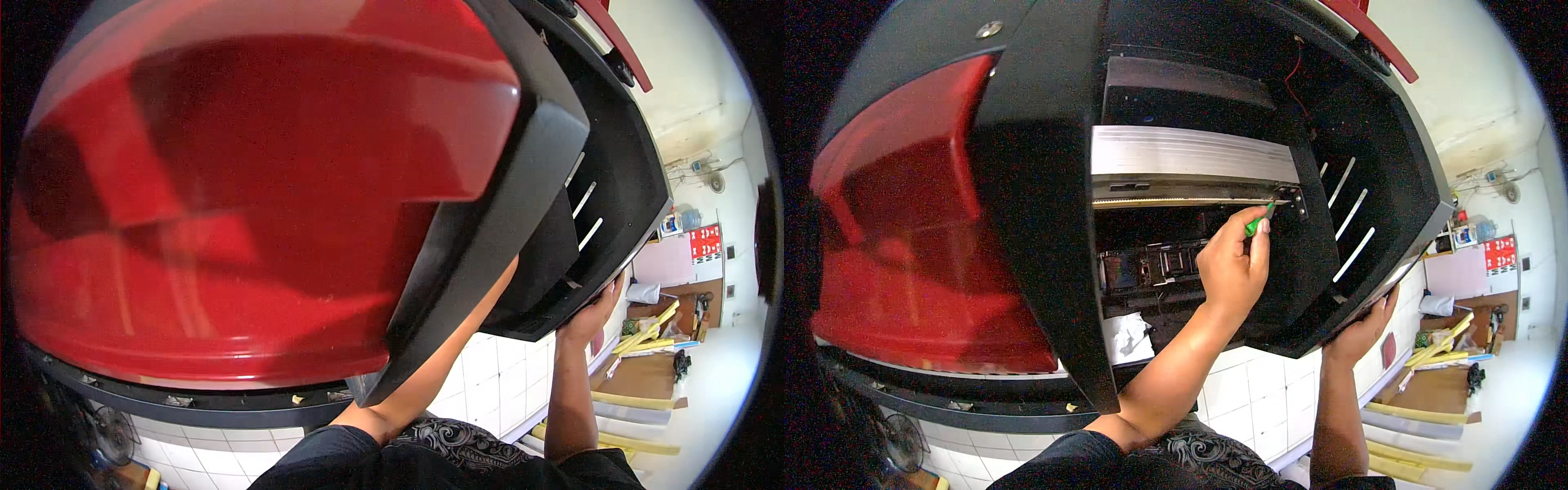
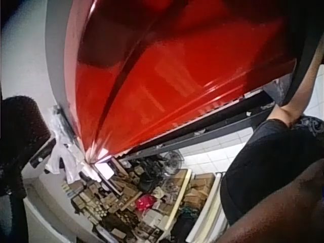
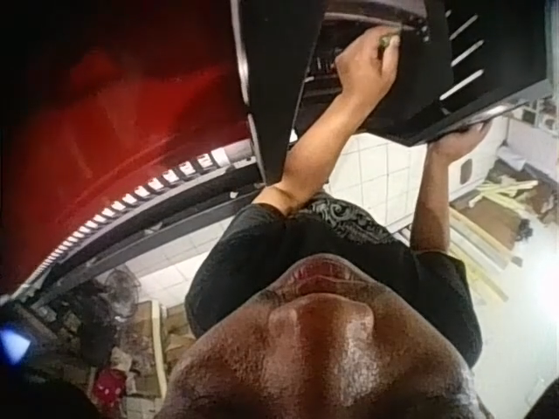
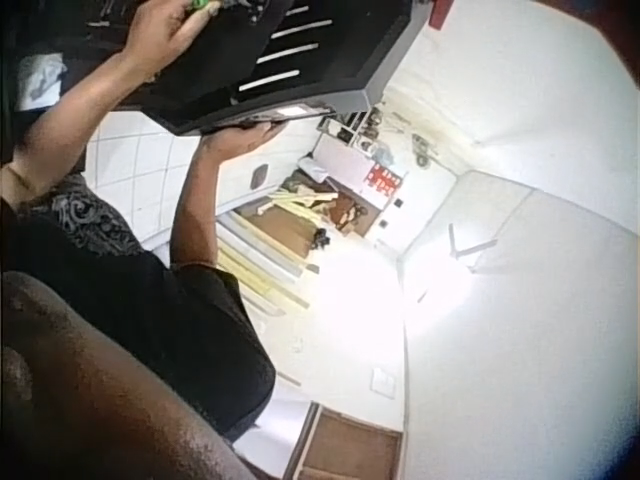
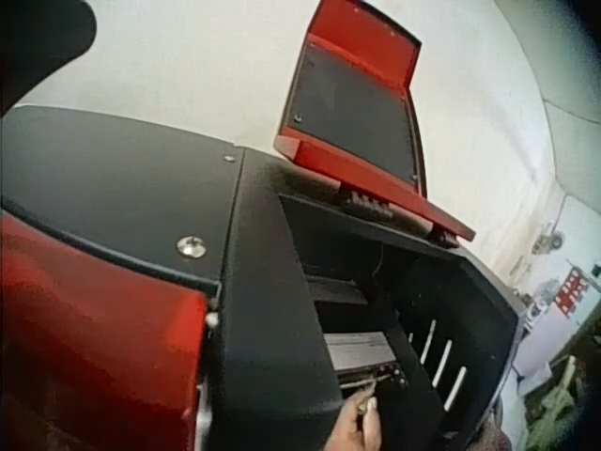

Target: Checking internal components of a large-format printing machine using a small tool.

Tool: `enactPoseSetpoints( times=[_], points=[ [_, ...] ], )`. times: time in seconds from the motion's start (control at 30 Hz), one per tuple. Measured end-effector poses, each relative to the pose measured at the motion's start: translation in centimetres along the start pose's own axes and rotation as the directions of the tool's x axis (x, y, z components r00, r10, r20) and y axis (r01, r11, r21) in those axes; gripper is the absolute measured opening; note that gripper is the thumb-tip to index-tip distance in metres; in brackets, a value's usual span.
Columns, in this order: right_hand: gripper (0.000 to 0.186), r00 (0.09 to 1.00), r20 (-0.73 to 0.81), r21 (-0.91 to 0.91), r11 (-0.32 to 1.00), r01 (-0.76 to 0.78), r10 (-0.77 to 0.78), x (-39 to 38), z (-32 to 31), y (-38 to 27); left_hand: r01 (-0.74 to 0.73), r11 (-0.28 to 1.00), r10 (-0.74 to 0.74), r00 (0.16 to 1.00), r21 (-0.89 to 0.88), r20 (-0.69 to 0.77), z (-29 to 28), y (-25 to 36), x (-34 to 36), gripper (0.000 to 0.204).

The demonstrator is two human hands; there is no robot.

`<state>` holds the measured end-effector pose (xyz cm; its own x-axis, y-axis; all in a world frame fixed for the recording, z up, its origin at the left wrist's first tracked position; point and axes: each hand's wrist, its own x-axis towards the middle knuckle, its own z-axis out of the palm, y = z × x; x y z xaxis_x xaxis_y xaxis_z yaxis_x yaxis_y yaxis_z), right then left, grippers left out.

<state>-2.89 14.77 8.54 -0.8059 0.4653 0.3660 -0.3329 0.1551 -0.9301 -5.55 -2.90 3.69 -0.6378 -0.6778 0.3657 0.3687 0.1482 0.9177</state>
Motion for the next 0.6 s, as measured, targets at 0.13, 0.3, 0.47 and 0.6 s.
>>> enactPoseSetpoints(
  times=[0.13, 0.3, 0.47, 0.6],
  points=[
    [0.052, 1.0, 0.007, -0.046, 0.999, 0.0, 0.001, 0.0, 0.0, -0.2, 0.021, 1.0, -0.022, 0.996, 0.003, 0.085, 0.6, 0.1, 0.8, 0.015],
    [0.052, 1.0, 0.002, -0.082, 0.997, 0.002, -0.002, -0.3, 0.1, -0.3, 0.043, 0.994, -0.061, 0.982, 0.097, 0.181, 1.0, 0.2, 1.2, 0.013],
    [0.053, 0.999, -0.002, -0.117, 0.992, 0.04, -0.04, 0.0, -0.8, 0.3, 0.034, 0.99, -0.064, 0.972, 0.134, 0.227, 1.1, 0.6, 1.9, 0.013],
    [0.053, 0.999, 0.024, -0.092, 0.995, 0.023, -0.021, -0.1, -0.4, 0.1, 0.027, 0.987, -0.067, 0.966, 0.16, 0.249, 1.5, 1.0, 2.4, 0.012]
  ],
)
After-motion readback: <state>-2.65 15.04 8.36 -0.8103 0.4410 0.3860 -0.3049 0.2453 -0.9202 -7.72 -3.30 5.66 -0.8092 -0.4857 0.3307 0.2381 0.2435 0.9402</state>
